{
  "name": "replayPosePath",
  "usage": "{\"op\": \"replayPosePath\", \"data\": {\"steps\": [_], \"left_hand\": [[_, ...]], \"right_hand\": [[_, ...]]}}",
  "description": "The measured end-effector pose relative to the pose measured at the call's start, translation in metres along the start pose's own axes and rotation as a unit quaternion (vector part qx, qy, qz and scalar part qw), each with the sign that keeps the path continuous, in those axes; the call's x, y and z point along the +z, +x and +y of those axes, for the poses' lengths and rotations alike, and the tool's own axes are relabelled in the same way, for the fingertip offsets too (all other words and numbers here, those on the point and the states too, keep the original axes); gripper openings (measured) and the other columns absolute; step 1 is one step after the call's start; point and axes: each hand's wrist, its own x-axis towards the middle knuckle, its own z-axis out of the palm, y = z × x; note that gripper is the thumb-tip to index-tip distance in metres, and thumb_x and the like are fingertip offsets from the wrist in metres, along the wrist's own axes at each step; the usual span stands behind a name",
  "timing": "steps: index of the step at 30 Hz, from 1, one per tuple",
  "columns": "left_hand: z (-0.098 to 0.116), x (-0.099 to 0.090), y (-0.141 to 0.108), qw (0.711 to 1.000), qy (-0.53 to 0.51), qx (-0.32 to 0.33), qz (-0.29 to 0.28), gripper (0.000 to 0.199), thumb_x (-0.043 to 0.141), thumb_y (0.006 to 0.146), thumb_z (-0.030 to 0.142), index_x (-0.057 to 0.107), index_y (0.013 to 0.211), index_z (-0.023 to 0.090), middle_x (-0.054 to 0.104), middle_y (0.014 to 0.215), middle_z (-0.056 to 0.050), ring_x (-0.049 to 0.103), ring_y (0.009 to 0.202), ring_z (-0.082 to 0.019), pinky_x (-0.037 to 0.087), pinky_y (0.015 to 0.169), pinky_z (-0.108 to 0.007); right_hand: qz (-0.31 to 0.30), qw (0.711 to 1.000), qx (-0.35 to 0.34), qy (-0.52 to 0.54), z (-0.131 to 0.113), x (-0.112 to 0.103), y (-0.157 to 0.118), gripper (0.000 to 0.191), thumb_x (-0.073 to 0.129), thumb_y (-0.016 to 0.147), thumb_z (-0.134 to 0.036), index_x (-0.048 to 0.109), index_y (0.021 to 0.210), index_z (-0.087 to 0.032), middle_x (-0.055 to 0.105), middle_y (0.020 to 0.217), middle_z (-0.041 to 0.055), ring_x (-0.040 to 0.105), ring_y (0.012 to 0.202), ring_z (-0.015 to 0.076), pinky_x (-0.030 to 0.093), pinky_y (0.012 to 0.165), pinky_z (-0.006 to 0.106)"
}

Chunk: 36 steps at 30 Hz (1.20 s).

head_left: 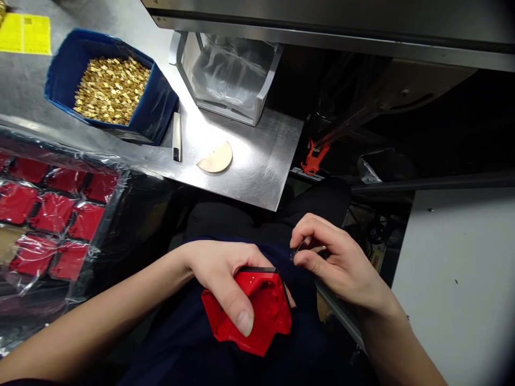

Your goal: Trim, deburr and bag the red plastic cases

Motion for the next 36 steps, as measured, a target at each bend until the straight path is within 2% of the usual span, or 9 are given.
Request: {"op": "replayPosePath", "data": {"steps": [4,9,11,14,17,22,27,32,36], "left_hand": [[0.0,-0.002,-0.001,0.999,-0.027,0.018,-0.01,0.089,0.095,0.059,0.041,0.065,0.137,0.009,0.074,0.127,-0.019,0.072,0.114,-0.039,0.062,0.095,-0.04],[0.005,0.0,-0.003,0.998,-0.055,0.0,-0.043,0.097,0.098,0.054,0.041,0.064,0.139,0.008,0.069,0.136,-0.022,0.065,0.125,-0.044,0.056,0.104,-0.043],[0.005,0.001,-0.004,0.997,-0.063,-0.006,-0.055,0.099,0.1,0.05,0.037,0.064,0.138,0.01,0.069,0.136,-0.022,0.065,0.125,-0.044,0.056,0.105,-0.044],[0.002,0.003,-0.003,0.997,-0.061,0.004,-0.048,0.092,0.1,0.05,0.033,0.067,0.134,0.013,0.071,0.133,-0.019,0.068,0.121,-0.042,0.058,0.102,-0.044],[-0.003,0.004,-0.004,0.997,-0.061,0.007,-0.043,0.091,0.1,0.052,0.035,0.066,0.134,0.014,0.072,0.132,-0.018,0.069,0.12,-0.04,0.059,0.1,-0.043],[-0.003,0.005,-0.009,0.998,-0.055,0.01,-0.038,0.093,0.1,0.053,0.038,0.066,0.136,0.013,0.074,0.128,-0.017,0.072,0.116,-0.038,0.06,0.098,-0.039],[0.001,0.004,-0.011,0.997,-0.051,-0.006,-0.051,0.101,0.102,0.05,0.038,0.064,0.14,0.012,0.073,0.131,-0.018,0.069,0.12,-0.04,0.059,0.1,-0.039],[0.002,0.004,-0.009,0.998,-0.041,0.0,-0.054,0.102,0.102,0.05,0.034,0.063,0.141,0.012,0.072,0.132,-0.017,0.067,0.123,-0.042,0.058,0.103,-0.04],[0.001,0.004,-0.008,0.997,-0.047,0.009,-0.055,0.1,0.102,0.051,0.032,0.063,0.141,0.011,0.073,0.13,-0.017,0.068,0.121,-0.042,0.06,0.1,-0.04]], "right_hand": [[0.048,0.995,0.011,0.085,0.006,0.008,-0.009,0.04,0.088,0.081,-0.03,0.066,0.114,-0.028,0.063,0.101,-0.0004,0.061,0.079,0.0124,0.055,0.072,0.024],[0.065,0.989,-0.037,0.127,0.0,0.015,-0.013,0.03,0.089,0.079,-0.021,0.071,0.103,-0.026,0.062,0.099,0.0003,0.062,0.084,0.0136,0.056,0.073,0.024],[0.056,0.992,-0.029,0.106,-0.005,0.015,-0.015,0.025,0.08,0.087,-0.017,0.07,0.107,-0.026,0.061,0.104,0.0022,0.062,0.09,0.0149,0.057,0.075,0.025],[0.034,0.997,-0.015,0.065,-0.012,0.015,-0.02,0.025,0.069,0.094,-0.015,0.067,0.116,-0.027,0.061,0.111,0.004,0.063,0.092,0.0151,0.059,0.077,0.026],[0.038,0.998,-0.031,0.027,-0.014,0.014,-0.025,0.032,0.072,0.092,-0.015,0.064,0.12,-0.028,0.063,0.108,0.0036,0.065,0.093,0.0164,0.059,0.078,0.028],[0.035,0.995,-0.098,0.004,-0.012,0.013,-0.027,0.031,0.082,0.085,-0.018,0.068,0.112,-0.026,0.065,0.096,0.0027,0.065,0.089,0.0191,0.057,0.076,0.031],[0.024,0.989,-0.137,-0.058,-0.016,0.015,-0.028,0.04,0.073,0.091,-0.013,0.062,0.128,-0.023,0.066,0.108,0.0058,0.065,0.095,0.0184,0.057,0.079,0.03],[-0.033,0.979,-0.171,-0.106,-0.022,0.015,-0.028,0.033,0.067,0.093,-0.008,0.061,0.123,-0.019,0.067,0.109,0.0069,0.065,0.101,0.0182,0.057,0.085,0.03],[-0.04,0.975,-0.175,-0.129,-0.023,0.017,-0.028,0.03,0.067,0.094,-0.008,0.061,0.122,-0.018,0.067,0.109,0.0065,0.065,0.101,0.0172,0.056,0.087,0.029]]}}
